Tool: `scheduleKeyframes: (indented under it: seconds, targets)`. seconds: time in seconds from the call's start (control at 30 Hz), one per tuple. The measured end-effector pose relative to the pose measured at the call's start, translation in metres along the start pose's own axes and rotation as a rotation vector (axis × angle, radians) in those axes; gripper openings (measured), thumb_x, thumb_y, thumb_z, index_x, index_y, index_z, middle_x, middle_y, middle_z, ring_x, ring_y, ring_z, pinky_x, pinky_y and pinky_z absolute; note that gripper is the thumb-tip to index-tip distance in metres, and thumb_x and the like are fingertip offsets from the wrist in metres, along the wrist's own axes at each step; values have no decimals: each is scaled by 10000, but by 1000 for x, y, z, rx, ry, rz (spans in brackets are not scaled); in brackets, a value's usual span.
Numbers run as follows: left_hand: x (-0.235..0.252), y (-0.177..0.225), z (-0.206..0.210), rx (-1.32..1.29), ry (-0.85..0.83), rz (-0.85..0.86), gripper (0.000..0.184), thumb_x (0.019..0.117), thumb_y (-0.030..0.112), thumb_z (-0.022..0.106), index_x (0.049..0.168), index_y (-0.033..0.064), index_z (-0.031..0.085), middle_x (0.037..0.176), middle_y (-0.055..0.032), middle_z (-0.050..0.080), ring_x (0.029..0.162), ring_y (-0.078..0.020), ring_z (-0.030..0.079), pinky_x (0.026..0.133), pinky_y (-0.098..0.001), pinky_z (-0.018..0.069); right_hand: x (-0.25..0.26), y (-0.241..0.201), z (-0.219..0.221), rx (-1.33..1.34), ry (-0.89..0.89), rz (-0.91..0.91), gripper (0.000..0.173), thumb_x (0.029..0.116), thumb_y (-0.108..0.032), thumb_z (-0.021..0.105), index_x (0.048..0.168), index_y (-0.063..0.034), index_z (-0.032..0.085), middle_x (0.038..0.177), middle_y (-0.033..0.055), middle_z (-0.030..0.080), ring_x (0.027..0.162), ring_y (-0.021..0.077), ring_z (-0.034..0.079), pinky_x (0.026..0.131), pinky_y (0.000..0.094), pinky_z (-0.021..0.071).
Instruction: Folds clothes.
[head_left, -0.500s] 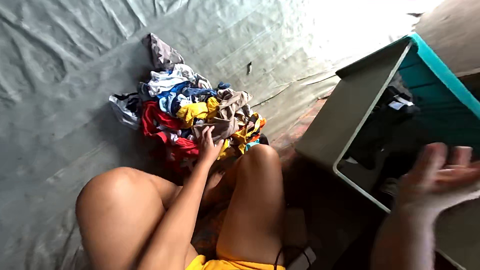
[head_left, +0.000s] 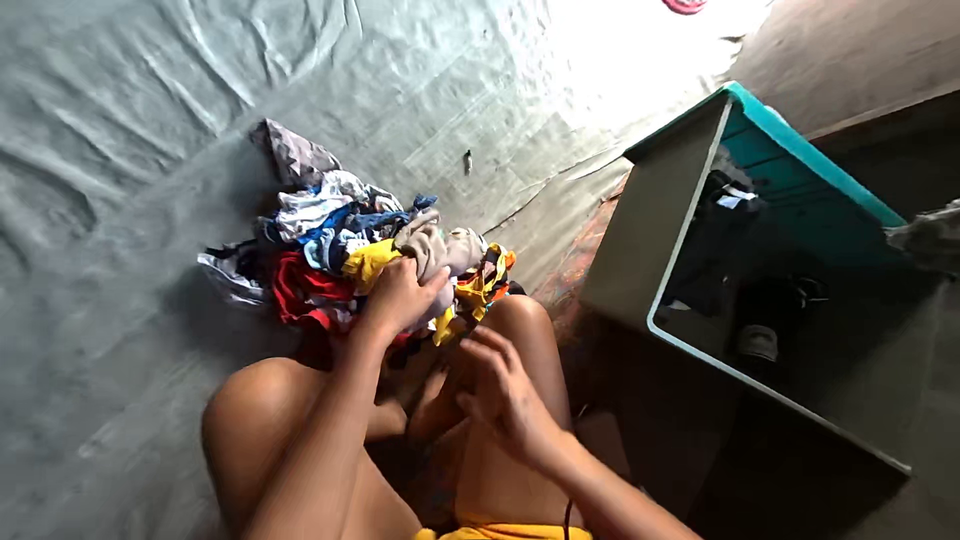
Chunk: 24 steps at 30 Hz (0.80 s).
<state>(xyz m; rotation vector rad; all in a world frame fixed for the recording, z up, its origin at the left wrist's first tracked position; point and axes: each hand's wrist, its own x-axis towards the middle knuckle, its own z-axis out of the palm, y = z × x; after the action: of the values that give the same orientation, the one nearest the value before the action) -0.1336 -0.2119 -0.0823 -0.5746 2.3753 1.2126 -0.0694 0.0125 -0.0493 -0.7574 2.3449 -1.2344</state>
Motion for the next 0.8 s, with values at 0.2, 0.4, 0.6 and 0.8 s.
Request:
scheduleKeyframes:
  seconds: [0.2, 0.4, 0.6, 0.8]
  targets:
    - [-133, 90, -94, -452, 52, 563, 313, 972, 253, 576, 1254, 119, 601, 984, 81, 701, 868, 17, 674, 770, -178, 579, 38, -47, -31, 108, 314, -319, 1109, 767, -475, 857, 1491, 154, 300, 1470, 366, 420, 1365, 298, 502, 1111, 367, 461]
    - [-224, 137, -112, -255, 163, 775, 293, 1060, 377, 504, 1006, 172, 705, 820, 128, 687, 739, 52, 647, 663, -135, 547, 24, -142, -81, 260, 493, -638, 486, 901, -144, 686, 1291, 97, 526, 1174, 164, 656, 1117, 112, 640, 981, 283, 534]
    - [-291, 174, -111, 84, 482, 714, 1021, 546, 525, 947, 1334, 100, 455, 1292, -156, 511, 1160, -288, 564, 923, -512, 518, -1, -217, -164, 389, 217, -532, 130, 1067, -150, 487, 1015, -72, 578, 876, -26, 638, 812, 39, 667, 750, 283, 613]
    - [-317, 200, -142, 3, 619, 912, 220, 1028, 241, 600, 1004, 34, 670, 809, 1, 635, 710, -15, 581, 699, -247, 504, -25, -240, -226, 133, 359, -600, 174, 1008, -160, 453, 886, -122, 571, 735, -76, 559, 671, 5, 564, 641, 243, 505]
